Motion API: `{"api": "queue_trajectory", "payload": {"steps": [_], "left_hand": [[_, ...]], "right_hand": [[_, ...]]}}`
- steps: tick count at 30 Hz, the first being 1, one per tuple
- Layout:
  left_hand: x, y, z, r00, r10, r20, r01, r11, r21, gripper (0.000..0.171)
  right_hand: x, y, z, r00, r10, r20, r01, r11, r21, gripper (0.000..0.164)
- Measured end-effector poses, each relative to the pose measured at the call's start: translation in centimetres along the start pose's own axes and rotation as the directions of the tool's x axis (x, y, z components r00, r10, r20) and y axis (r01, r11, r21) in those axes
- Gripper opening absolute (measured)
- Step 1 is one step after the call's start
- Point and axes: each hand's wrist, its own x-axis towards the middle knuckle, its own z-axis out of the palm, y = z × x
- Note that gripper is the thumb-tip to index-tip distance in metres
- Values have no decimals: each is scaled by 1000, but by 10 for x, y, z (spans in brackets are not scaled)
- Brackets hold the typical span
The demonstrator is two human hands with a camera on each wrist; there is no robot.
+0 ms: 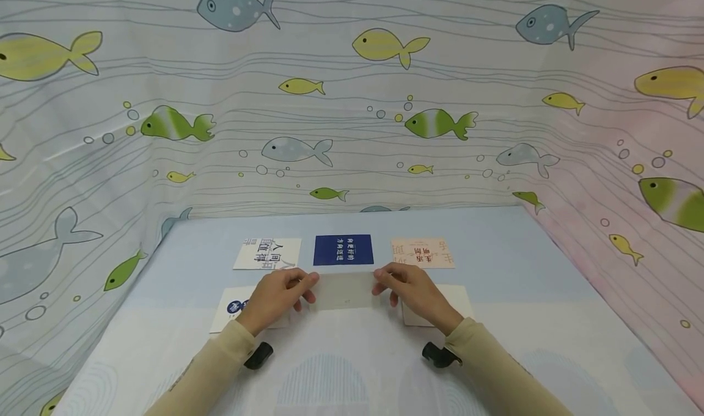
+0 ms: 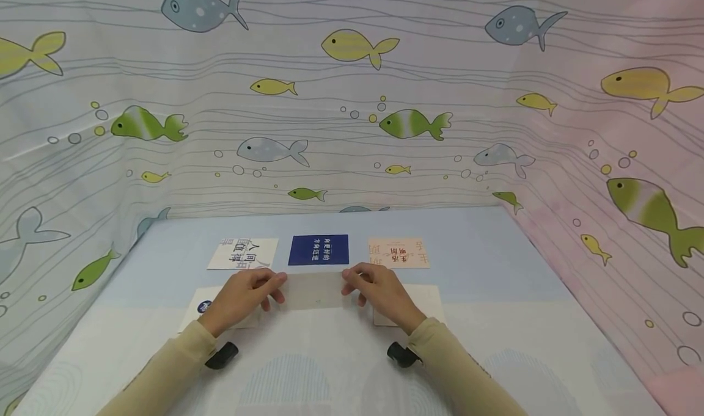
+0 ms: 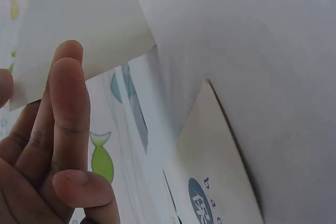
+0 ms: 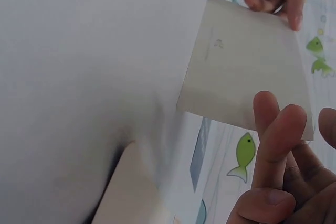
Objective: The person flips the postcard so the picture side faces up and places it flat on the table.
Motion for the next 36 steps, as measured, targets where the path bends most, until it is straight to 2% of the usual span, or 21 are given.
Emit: {"api": "queue_trajectory", "payload": {"steps": [6, 14, 18, 24, 31, 36], "left_hand": [[-3, 0, -1, 999, 42, -17, -41, 999, 32, 55], [-10, -1, -2, 998, 70, 0, -70, 997, 30, 39], [-15, -1, -4, 995, 95, 34, -96, 994, 49, 31], [-19, -4, -5, 987, 123, 100, -130, 989, 72, 31], [-20, -6, 0, 983, 141, 114, -163, 964, 210, 28], [-18, -10, 2, 981, 141, 136, -171, 955, 243, 30]], "right_hand": [[-2, -1, -1, 1000, -29, 8, 29, 1000, -7, 38], [-6, 1, -1, 998, -59, 27, 61, 997, -54, 35], [-10, -1, -1, 998, -42, 51, 46, 996, -76, 32], [-16, -3, -3, 996, -24, 81, 36, 988, -152, 32], [-14, 8, 0, 994, -22, 105, 43, 978, -202, 23], [-12, 15, 4, 991, -10, 132, 38, 977, -211, 21]]}}
